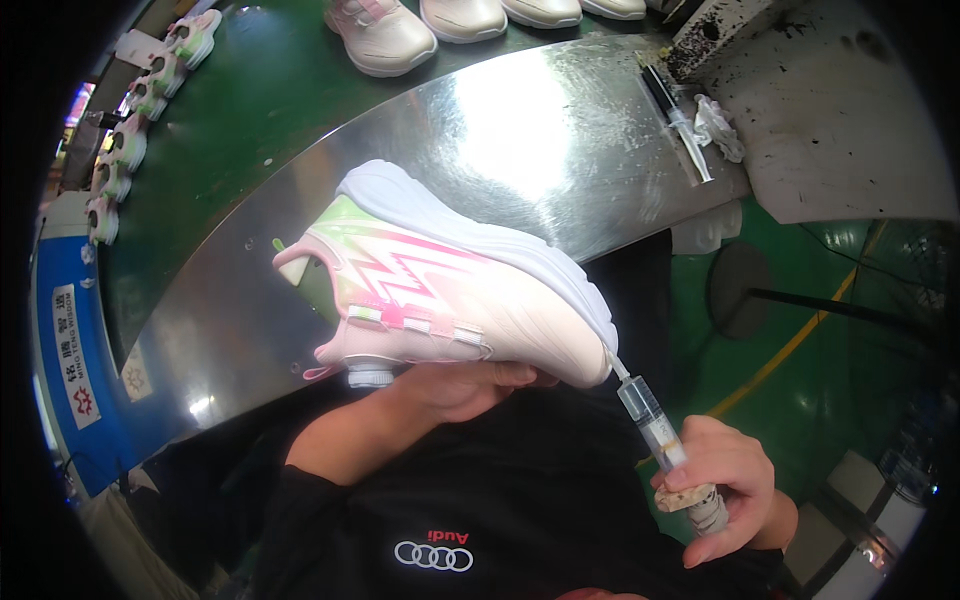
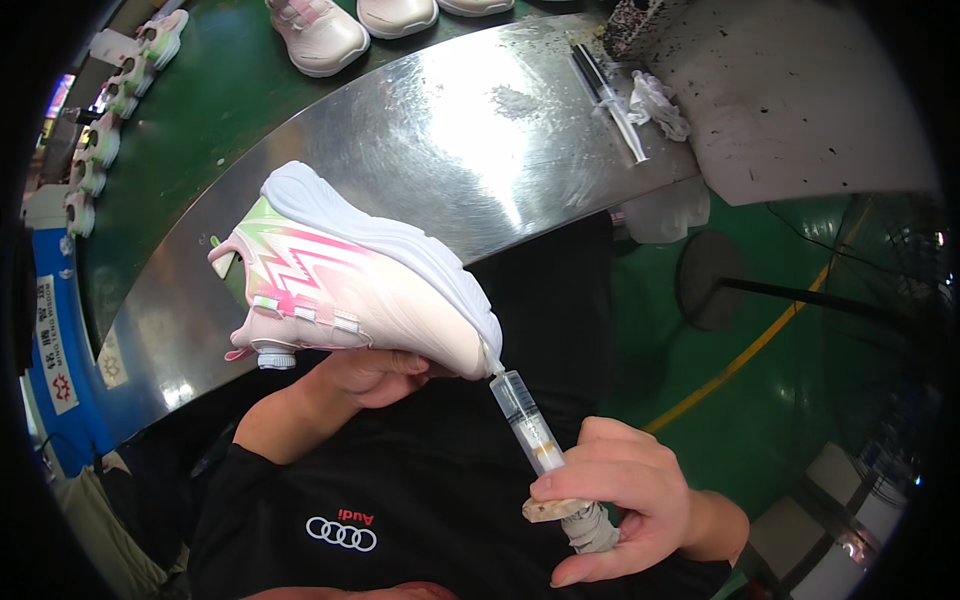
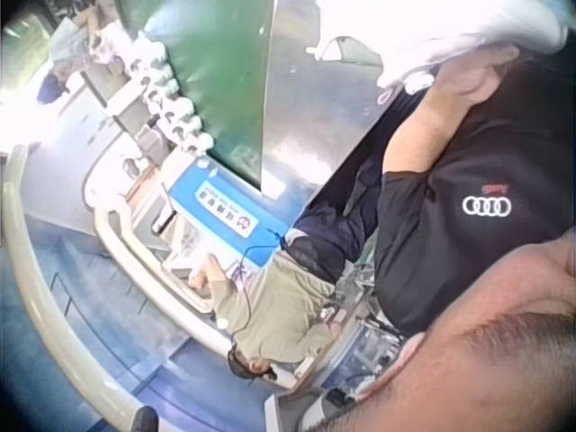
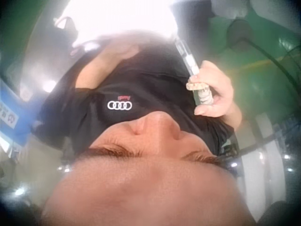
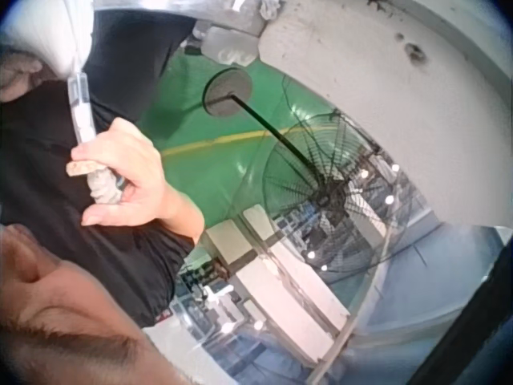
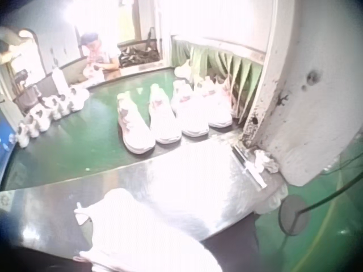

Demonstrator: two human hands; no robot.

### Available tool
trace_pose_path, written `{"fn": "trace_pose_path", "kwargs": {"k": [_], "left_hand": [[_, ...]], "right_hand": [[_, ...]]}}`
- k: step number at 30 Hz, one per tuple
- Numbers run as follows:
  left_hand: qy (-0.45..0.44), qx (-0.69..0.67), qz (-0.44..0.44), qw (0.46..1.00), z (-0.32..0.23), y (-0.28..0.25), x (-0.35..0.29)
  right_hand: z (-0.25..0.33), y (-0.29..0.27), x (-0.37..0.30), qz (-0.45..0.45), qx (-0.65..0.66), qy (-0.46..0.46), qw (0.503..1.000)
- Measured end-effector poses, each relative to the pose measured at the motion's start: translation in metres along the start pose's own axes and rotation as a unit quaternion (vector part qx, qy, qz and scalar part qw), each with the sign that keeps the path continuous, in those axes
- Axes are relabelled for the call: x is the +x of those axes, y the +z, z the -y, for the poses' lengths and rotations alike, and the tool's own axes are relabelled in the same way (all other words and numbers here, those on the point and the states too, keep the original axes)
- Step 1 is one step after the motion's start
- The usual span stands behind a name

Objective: The person takes shoes from a conveyor belt, applies adhesive along the seams using a syringe, and places them back onto the conveyor belt.

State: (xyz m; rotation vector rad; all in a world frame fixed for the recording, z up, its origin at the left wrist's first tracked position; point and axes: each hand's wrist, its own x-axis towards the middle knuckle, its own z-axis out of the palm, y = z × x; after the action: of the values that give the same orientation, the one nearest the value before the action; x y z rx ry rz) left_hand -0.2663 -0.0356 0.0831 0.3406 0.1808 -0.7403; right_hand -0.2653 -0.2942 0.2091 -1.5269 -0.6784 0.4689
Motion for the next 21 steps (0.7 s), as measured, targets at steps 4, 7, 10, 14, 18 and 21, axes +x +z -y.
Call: {"fn": "trace_pose_path", "kwargs": {"k": [4, 7, 10, 14, 18, 21], "left_hand": [[0.013, 0.007, -0.014, 1.0, -0.002, 0.008, 0.008], [0.005, -0.006, -0.008, 1.0, -0.001, 0.009, 0.012], [0.017, -0.01, -0.011, 1.0, -0.003, 0.011, 0.018], [0.039, -0.01, -0.018, 0.999, -0.004, 0.016, 0.025], [0.04, -0.015, -0.019, 0.999, -0.006, 0.017, 0.029], [0.021, -0.021, -0.012, 0.999, -0.006, 0.017, 0.031]], "right_hand": [[0.0, 0.0, -0.002, -0.014, -0.027, -0.017, 0.999], [0.0, 0.002, -0.005, -0.023, -0.053, -0.03, 0.998], [-0.002, 0.005, -0.005, -0.035, -0.086, -0.039, 0.995], [-0.004, 0.01, -0.001, -0.043, -0.148, -0.057, 0.986], [-0.008, 0.019, 0.0, -0.026, -0.229, -0.061, 0.971], [-0.014, 0.026, 0.0, -0.048, -0.285, -0.091, 0.953]]}}
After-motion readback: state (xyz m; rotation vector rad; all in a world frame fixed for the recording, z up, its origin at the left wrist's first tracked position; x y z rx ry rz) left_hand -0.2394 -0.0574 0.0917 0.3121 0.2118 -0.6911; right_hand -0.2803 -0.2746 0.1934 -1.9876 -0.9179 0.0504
